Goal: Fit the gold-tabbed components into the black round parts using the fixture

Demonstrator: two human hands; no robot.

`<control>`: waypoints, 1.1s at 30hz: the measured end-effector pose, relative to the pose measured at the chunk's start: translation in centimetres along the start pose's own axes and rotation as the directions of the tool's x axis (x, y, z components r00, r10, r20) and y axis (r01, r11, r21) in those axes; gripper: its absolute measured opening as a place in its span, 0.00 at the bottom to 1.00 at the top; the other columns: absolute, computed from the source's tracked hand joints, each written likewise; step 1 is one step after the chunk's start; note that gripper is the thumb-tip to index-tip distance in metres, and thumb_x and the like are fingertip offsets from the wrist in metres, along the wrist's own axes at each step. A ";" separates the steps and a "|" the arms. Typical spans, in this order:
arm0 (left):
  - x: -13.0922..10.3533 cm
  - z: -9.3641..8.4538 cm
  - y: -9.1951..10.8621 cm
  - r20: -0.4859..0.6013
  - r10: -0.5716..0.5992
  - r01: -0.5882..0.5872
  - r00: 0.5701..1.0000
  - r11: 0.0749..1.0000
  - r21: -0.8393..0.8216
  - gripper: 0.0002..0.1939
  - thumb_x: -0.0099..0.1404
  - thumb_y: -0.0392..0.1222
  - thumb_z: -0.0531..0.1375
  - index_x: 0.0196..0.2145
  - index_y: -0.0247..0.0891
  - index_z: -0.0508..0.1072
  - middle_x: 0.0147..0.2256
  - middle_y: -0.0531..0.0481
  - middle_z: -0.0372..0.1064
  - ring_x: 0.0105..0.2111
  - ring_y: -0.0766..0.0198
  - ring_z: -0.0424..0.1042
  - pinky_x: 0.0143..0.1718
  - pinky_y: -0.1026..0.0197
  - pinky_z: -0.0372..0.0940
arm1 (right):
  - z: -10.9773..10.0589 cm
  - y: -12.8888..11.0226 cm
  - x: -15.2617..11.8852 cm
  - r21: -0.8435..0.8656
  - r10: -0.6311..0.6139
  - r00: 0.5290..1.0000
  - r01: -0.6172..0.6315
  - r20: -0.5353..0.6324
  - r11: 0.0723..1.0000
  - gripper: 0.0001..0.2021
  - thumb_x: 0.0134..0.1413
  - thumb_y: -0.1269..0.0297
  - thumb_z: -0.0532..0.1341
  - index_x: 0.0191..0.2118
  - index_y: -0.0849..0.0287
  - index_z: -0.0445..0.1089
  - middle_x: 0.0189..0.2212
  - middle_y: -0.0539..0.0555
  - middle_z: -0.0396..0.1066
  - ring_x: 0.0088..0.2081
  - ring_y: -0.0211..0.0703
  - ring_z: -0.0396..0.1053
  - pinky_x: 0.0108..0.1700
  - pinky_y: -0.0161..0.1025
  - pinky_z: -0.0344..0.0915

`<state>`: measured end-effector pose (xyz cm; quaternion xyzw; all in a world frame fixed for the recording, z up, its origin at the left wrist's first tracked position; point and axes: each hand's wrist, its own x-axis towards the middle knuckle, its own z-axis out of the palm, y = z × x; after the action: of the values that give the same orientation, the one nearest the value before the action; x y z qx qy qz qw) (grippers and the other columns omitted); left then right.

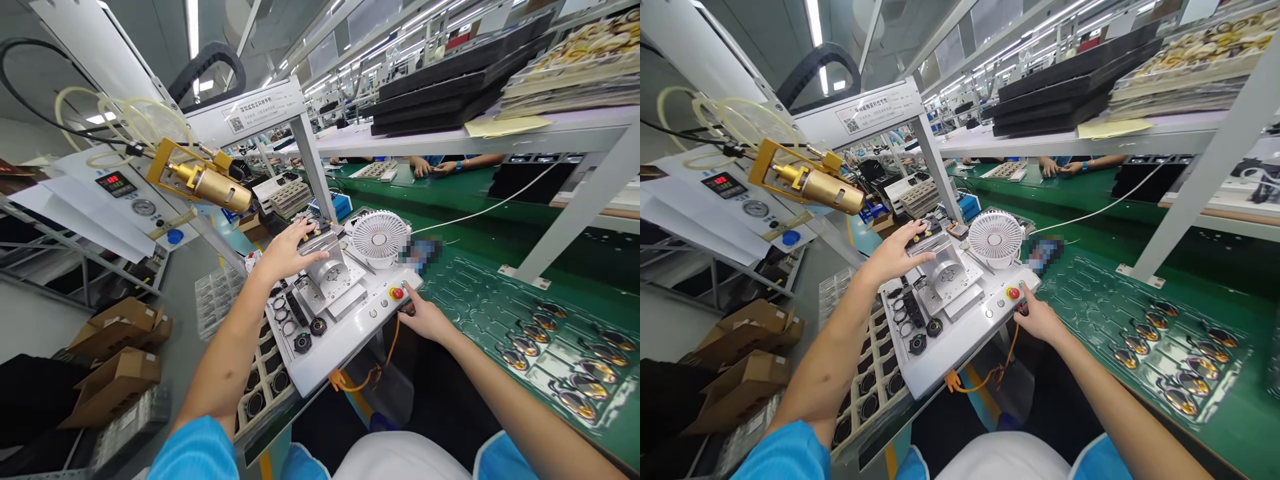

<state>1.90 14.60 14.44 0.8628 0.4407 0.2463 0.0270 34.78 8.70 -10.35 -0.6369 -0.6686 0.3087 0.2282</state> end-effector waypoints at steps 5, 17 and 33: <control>-3.2 1.5 1.5 -0.222 0.003 -0.003 0.975 1.000 0.003 0.37 0.68 0.67 0.57 0.62 0.37 0.68 0.67 0.33 0.61 0.72 0.41 0.52 0.69 0.30 0.49 | 0.8 0.2 -0.6 -0.144 -0.015 0.999 0.021 0.047 0.989 0.44 0.59 0.61 0.61 0.76 0.64 0.41 0.39 0.59 0.78 0.42 0.57 0.76 0.44 0.44 0.64; -20.2 19.4 11.2 0.247 -0.482 0.467 0.840 0.414 -0.781 0.13 0.66 0.49 0.66 0.46 0.42 0.81 0.45 0.40 0.81 0.48 0.50 0.79 0.55 0.47 0.71 | -0.4 0.1 -2.3 0.054 -0.051 0.997 0.048 0.049 0.997 0.35 0.54 0.62 0.66 0.68 0.58 0.61 0.36 0.54 0.77 0.35 0.50 0.75 0.41 0.44 0.68; -22.4 25.0 10.8 0.466 -0.508 0.411 0.725 -0.223 -0.884 0.30 0.46 0.45 0.79 0.48 0.40 0.81 0.45 0.40 0.81 0.44 0.48 0.82 0.51 0.45 0.74 | 5.5 -2.9 -10.1 0.488 -0.493 0.870 0.422 0.021 0.764 0.40 0.37 0.42 0.79 0.56 0.55 0.75 0.42 0.57 0.76 0.46 0.52 0.73 0.49 0.46 0.73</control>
<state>10.19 -5.10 -13.62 0.3469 0.4238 0.4773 0.6872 29.75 -2.01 -11.30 -0.3550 -0.7240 0.4417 0.3932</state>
